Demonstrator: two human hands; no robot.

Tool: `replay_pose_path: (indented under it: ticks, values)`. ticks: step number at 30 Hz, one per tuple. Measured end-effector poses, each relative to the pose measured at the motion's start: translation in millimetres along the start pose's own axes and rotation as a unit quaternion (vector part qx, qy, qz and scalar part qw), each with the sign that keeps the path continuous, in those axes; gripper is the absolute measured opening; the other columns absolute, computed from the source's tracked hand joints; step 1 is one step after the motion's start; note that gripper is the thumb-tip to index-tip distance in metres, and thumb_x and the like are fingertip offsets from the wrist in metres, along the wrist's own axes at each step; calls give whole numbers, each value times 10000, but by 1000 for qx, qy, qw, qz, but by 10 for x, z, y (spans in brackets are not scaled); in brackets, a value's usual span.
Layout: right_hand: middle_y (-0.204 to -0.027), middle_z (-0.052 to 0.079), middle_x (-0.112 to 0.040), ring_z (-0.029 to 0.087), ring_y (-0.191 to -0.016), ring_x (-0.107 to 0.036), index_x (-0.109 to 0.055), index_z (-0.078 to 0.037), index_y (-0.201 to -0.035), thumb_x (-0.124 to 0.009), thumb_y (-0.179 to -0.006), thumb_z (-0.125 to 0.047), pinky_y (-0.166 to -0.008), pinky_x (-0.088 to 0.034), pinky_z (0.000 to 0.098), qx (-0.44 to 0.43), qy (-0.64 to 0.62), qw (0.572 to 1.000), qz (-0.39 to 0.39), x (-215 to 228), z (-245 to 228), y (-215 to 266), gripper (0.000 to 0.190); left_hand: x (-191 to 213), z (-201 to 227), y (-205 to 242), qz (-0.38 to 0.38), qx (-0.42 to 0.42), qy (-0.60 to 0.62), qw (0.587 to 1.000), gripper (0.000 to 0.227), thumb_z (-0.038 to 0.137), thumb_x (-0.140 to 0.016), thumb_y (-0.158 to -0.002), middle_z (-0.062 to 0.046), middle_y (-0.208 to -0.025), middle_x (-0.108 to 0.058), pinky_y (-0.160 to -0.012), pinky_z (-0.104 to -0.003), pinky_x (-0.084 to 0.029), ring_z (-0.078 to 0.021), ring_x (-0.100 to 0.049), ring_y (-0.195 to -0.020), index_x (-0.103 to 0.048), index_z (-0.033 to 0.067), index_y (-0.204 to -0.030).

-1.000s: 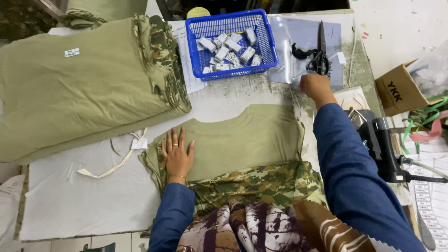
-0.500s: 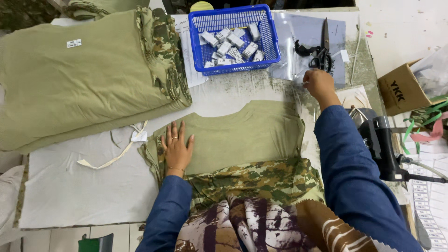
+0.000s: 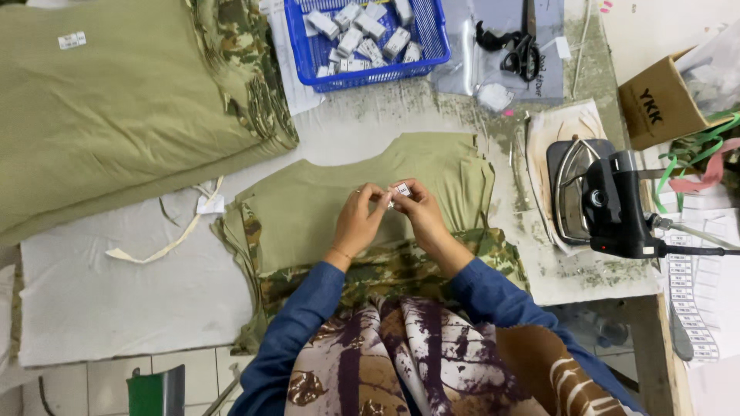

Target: The person irons a green t-shirt on a table using a steam iron. They repeatedly pick up small white labels from a blue basket, place them on the shirt, and press them with the iron. The person also folds the shirt and moves it aside after finishing.

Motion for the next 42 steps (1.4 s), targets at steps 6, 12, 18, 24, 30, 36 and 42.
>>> replay_pose_path:
  ticks: [6, 12, 18, 24, 30, 36, 42]
  values:
    - [-714, 95, -650, 157, -624, -625, -701, -9, -957, -738, -811, -58, -626, -525, 299, -14, 184, 975, -125, 93, 424, 128, 158, -92, -548, 473, -105, 59, -196, 973, 201, 436, -551, -954, 58, -980, -601, -897, -398, -465, -180, -605, -986, -585, 247, -1012]
    - [-840, 52, -704, 241, -796, -689, -705, -161, -946, -766, -812, -277, -741, -532, 373, 139, 461, 872, -93, -300, 44, -232, 188, 369, -526, 436, 92, 139, -225, 960, 418, 484, -523, -988, -91, -1380, -500, -1048, -544, -322, -288, -480, -1262, -519, 196, -1290]
    - [-990, 81, -563, 301, -989, -582, -633, -127, -1027, -758, -826, -451, -836, -435, 423, 157, 627, 762, -19, -253, -499, 87, 401, 721, -525, 608, 146, 216, -254, 931, 864, 536, -627, -860, -173, -1610, -217, -1093, -702, -56, -295, -221, -1475, -263, 113, -1520]
    - [-1000, 107, -514, 362, -1001, -536, -574, -128, -946, -782, -761, -514, -808, -375, 433, 168, 588, 791, 13, -213, -343, 72, 476, 618, -690, 527, 121, 223, -268, 929, 1057, 618, -690, -720, -189, -1614, -155, -1023, -776, -39, -346, -132, -1492, -226, 131, -1537]
    - [-1010, 86, -523, 344, -1027, -533, -574, -159, -934, -783, -728, -521, -832, -373, 437, 151, 593, 791, 14, -205, -351, 60, 466, 604, -727, 536, 125, 227, -274, 926, 1067, 602, -712, -700, -164, -1613, -176, -1041, -734, -35, -314, -140, -1492, -226, 158, -1539]
    - [-1006, 72, -517, 323, -1004, -537, -565, -169, -924, -783, -712, -556, -813, -369, 415, 144, 602, 785, 20, -192, -328, 46, 493, 596, -752, 530, 120, 236, -263, 928, 1077, 597, -723, -693, -145, -1616, -151, -1037, -756, -46, -320, -107, -1500, -212, 169, -1540]
    - [-990, 29, -498, 271, -991, -530, -524, -190, -921, -719, -745, -604, -835, -352, 402, 128, 632, 764, 7, -249, -385, 47, 489, 432, -730, 479, 116, 249, -269, 923, 993, 509, -694, -749, -150, -1623, -112, -1058, -758, -10, -379, -41, -1495, -197, 191, -1547]
Point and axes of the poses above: each hand's wrist, its own y-axis away from the middle knuckle, its own x-axis out of the back of the hand, z = x × y, the point moved 9 cm from there along -y, towards the middle knuckle
